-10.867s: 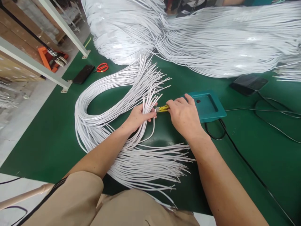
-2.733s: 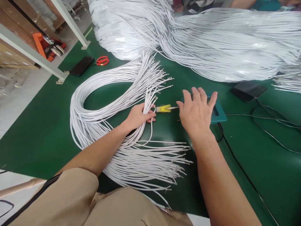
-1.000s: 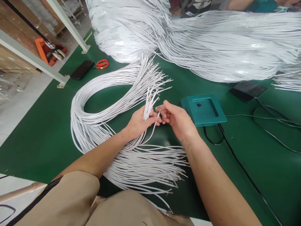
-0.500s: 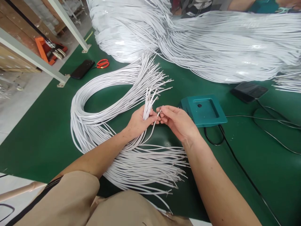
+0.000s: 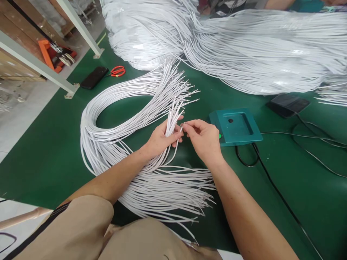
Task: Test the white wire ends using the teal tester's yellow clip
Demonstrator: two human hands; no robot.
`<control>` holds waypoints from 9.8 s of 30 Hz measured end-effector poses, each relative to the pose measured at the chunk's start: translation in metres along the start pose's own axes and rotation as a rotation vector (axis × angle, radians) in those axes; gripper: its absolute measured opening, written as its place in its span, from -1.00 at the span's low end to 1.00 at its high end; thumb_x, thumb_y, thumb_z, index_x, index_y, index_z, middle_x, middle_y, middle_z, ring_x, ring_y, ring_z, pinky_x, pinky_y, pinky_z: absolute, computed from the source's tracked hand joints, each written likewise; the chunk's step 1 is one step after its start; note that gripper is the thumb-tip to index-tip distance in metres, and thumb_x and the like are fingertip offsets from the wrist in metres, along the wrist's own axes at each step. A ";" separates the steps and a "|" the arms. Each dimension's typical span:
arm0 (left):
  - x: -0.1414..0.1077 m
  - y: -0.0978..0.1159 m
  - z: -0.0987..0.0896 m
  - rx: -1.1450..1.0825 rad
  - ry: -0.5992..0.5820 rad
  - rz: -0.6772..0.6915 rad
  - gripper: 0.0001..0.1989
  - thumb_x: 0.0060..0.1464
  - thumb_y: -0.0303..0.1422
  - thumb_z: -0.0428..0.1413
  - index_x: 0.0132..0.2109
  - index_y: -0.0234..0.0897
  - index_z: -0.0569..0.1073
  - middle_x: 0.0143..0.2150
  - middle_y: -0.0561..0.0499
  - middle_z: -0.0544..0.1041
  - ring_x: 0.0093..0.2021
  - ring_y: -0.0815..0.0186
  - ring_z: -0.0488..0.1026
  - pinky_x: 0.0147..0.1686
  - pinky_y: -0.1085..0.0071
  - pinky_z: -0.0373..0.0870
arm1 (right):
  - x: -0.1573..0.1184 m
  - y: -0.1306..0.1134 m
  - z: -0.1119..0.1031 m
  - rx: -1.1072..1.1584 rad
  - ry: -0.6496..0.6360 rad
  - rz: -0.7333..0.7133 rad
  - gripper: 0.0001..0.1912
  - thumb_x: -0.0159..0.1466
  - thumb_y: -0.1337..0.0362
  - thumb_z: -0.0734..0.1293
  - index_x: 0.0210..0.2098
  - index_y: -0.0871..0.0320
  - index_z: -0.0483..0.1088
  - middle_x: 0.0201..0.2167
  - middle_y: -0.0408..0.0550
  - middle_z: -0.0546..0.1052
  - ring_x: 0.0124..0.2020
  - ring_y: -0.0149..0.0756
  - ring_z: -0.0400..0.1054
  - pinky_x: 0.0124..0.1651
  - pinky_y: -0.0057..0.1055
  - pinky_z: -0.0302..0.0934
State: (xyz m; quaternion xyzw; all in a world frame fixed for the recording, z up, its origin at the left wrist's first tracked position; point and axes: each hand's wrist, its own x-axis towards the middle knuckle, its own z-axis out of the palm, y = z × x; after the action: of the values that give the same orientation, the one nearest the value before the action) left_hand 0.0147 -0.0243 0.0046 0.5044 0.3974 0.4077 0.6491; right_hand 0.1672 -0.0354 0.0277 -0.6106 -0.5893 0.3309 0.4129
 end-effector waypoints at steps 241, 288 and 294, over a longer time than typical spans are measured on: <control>0.005 0.001 -0.011 0.300 -0.015 -0.147 -0.59 -0.28 -0.26 0.39 -0.28 -0.33 0.43 -0.37 0.06 0.50 -0.40 0.40 0.42 -0.36 0.44 0.33 | 0.009 0.000 -0.010 0.172 -0.142 0.123 -0.84 0.14 0.19 0.35 -0.37 0.17 0.44 -0.52 -0.18 0.48 -0.56 -0.45 0.25 -0.41 -0.43 0.19; 0.003 -0.001 -0.003 0.029 0.021 0.037 -0.64 -0.05 -0.31 0.27 -0.11 -0.27 0.38 -0.34 0.06 0.48 -0.36 0.40 0.46 -0.48 0.52 0.30 | 0.002 0.000 -0.003 0.343 -0.156 0.166 -0.85 0.18 0.23 0.35 -0.40 0.19 0.48 -0.49 -0.13 0.48 -0.45 -0.41 0.31 -0.31 -0.43 0.20; 0.003 0.002 -0.007 -0.174 -0.050 -0.122 -0.55 -0.06 -0.33 0.28 0.02 -0.23 0.44 -0.35 0.09 0.42 -0.46 0.50 0.36 -0.49 0.52 0.30 | -0.003 0.006 0.002 -0.502 0.016 -0.467 -0.72 0.35 0.33 0.12 -0.41 0.17 0.39 -0.38 0.00 0.42 -0.37 -0.30 0.25 -0.26 -0.37 0.13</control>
State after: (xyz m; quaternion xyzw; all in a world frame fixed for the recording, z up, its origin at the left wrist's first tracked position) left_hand 0.0094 -0.0189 0.0055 0.4310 0.3744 0.3877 0.7237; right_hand 0.1676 -0.0377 0.0208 -0.5444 -0.7729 0.0673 0.3189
